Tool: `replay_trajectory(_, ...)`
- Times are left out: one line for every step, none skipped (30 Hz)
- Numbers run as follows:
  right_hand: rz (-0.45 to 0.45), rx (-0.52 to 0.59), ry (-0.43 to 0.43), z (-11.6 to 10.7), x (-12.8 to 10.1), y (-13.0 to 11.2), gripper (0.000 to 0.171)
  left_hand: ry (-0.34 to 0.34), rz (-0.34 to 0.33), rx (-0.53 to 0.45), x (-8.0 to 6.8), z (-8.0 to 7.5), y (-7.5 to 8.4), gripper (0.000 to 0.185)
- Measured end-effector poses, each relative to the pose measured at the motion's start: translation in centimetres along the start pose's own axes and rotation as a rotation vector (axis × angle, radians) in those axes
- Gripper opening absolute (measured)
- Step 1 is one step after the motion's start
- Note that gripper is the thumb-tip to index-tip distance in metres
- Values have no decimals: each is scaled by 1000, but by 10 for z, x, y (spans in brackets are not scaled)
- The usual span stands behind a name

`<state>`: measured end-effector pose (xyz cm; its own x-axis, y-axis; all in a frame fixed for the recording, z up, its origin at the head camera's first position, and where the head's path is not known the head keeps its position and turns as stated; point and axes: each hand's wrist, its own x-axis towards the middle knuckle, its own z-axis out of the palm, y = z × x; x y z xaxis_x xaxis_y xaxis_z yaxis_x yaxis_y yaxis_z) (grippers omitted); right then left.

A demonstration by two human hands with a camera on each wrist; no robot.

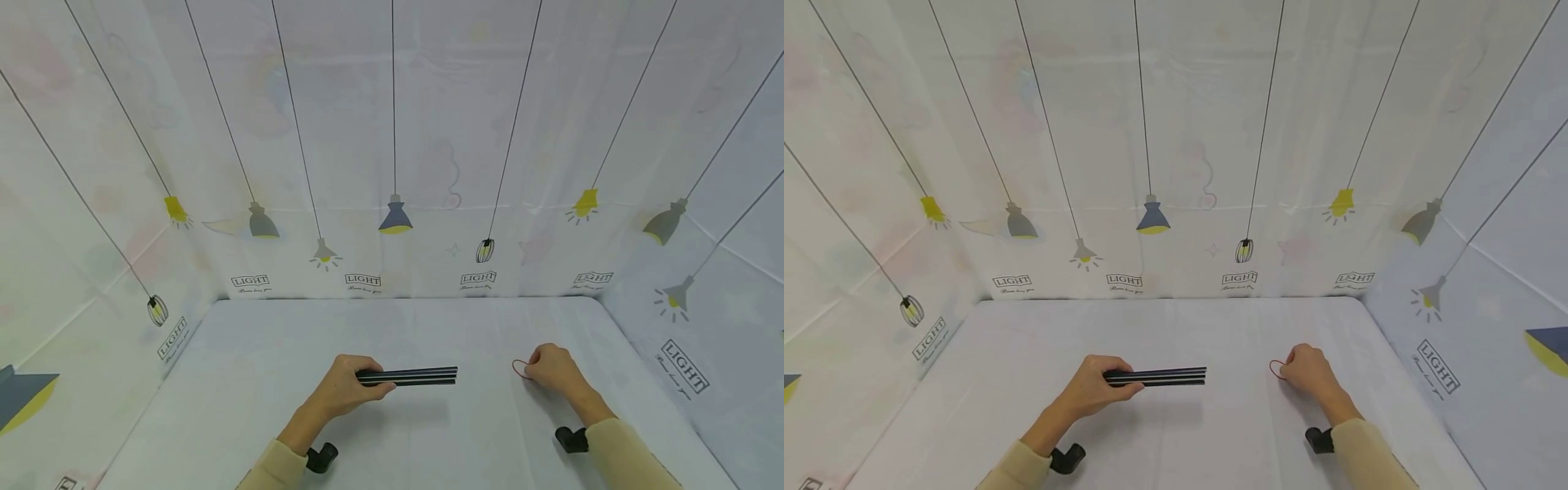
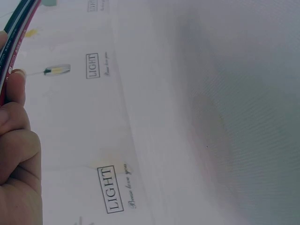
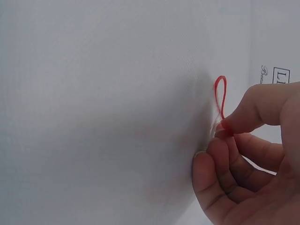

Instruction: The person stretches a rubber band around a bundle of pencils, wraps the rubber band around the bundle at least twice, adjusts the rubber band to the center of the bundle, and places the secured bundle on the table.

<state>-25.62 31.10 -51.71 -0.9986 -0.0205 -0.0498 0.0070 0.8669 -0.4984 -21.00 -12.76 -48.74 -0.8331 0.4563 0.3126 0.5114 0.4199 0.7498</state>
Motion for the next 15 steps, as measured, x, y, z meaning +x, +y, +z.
replay_trajectory(4, 3, 0, 0, 0, 0, 10, 1, 1, -1, 0, 0, 0, 23)
replay_trajectory(10, 4, -1, 0, 0, -1, 10, 3, 3, -1, 0, 0, 0, 24)
replay_trajectory(15, 7, -3, 0, 0, -1, 10, 4, 5, -2, 0, 0, 0, 24)
replay_trajectory(20, 11, -4, 1, 0, -1, 9, 5, 8, -2, 0, 1, 0, 23)
replay_trajectory(23, 14, -5, 1, -1, -1, 9, 6, 11, -1, 0, 1, -1, 24)
replay_trajectory(25, 16, -7, 1, -1, -1, 8, 7, 13, 0, 0, 1, -1, 23)
replay_trajectory(25, 15, -9, 1, -1, -1, 8, 8, 13, 2, 0, 1, -1, 23)
replay_trajectory(25, 14, -13, 2, 0, -1, 8, 8, 12, 3, 0, 1, 0, 23)
replay_trajectory(24, 14, -17, 2, 0, -1, 8, 8, 9, 3, 0, 1, 0, 22)
replay_trajectory(22, 12, -19, 2, 0, -2, 7, 9, 6, 5, 0, 1, 0, 23)
replay_trajectory(17, 8, -20, 2, 0, -2, 7, 8, 3, 7, 0, 1, 0, 23)
replay_trajectory(13, 9, -21, 2, 0, -3, 7, 8, -1, 6, 0, 1, 0, 23)
replay_trajectory(9, 13, -25, 3, -1, -3, 8, 6, -4, 7, 0, 1, 0, 24)
replay_trajectory(4, 16, -27, 3, -1, -4, 8, 6, -6, 7, 0, 0, 1, 24)
replay_trajectory(0, 19, -29, 3, -1, -6, 8, 6, -8, 9, 0, 0, 1, 25)
